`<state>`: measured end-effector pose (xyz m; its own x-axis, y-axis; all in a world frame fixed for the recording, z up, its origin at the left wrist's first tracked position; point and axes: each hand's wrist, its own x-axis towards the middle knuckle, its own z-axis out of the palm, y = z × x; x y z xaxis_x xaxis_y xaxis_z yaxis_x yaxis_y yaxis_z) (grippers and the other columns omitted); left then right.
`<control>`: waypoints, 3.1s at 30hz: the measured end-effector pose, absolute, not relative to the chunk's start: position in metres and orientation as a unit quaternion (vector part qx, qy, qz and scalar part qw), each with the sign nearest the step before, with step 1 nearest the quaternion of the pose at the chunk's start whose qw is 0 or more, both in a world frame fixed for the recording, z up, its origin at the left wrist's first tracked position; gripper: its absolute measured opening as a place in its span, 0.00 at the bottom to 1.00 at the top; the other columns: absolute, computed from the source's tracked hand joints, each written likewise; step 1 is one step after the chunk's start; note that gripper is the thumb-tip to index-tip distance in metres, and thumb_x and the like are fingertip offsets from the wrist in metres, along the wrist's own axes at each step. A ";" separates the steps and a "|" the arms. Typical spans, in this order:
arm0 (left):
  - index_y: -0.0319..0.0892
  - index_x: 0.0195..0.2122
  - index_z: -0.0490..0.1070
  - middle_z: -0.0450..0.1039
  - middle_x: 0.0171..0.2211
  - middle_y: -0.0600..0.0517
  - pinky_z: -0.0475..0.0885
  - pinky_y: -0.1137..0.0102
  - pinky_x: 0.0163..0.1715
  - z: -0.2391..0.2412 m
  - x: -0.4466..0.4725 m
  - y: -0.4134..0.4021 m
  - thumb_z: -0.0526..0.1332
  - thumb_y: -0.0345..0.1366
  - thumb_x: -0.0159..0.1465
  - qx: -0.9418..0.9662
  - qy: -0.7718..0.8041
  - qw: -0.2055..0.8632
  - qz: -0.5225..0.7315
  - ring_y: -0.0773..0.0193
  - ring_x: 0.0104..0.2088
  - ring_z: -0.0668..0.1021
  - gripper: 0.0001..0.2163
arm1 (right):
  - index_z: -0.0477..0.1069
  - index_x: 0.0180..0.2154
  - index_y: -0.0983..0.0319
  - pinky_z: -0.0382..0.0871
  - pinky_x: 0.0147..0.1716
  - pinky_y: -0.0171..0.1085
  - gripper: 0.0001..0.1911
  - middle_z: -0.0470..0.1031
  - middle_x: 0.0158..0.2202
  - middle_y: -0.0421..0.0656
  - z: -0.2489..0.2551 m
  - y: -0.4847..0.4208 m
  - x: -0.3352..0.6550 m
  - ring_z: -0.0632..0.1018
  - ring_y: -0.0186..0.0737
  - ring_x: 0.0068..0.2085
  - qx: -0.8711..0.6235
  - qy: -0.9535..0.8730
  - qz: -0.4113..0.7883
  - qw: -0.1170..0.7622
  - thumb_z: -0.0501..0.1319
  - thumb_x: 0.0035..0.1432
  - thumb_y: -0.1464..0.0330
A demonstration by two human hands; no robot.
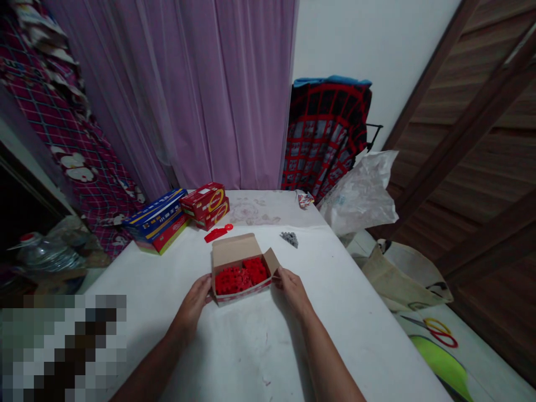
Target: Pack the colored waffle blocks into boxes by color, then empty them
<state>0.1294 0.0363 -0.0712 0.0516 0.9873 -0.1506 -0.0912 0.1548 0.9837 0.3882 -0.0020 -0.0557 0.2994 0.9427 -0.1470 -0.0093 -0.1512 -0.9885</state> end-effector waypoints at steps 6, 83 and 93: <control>0.40 0.50 0.67 0.74 0.50 0.41 0.75 0.60 0.46 -0.065 0.139 0.049 0.67 0.37 0.51 0.463 0.485 0.573 0.472 0.56 0.45 0.79 0.24 | 0.73 0.30 0.62 0.67 0.31 0.36 0.15 0.73 0.24 0.38 -0.044 0.026 0.391 0.73 0.37 0.29 -0.665 -0.462 0.414 0.416 0.64 0.44 0.58; 0.53 0.55 0.71 0.68 0.60 0.50 0.47 0.51 0.65 -0.046 0.101 0.051 0.54 0.34 0.65 0.872 0.350 0.170 0.297 0.55 0.62 0.66 0.18 | 0.71 0.55 0.50 0.69 0.56 0.44 0.21 0.67 0.61 0.45 -0.049 0.001 0.399 0.73 0.42 0.56 -0.531 -0.758 0.122 0.359 0.51 0.64 0.69; 0.49 0.55 0.71 0.71 0.57 0.47 0.44 0.52 0.66 -0.043 0.106 0.053 0.56 0.36 0.65 0.877 0.330 0.183 0.296 0.56 0.60 0.69 0.17 | 0.72 0.54 0.50 0.69 0.56 0.45 0.21 0.69 0.59 0.42 -0.053 -0.001 0.395 0.73 0.44 0.57 -0.554 -0.738 0.115 0.367 0.53 0.63 0.68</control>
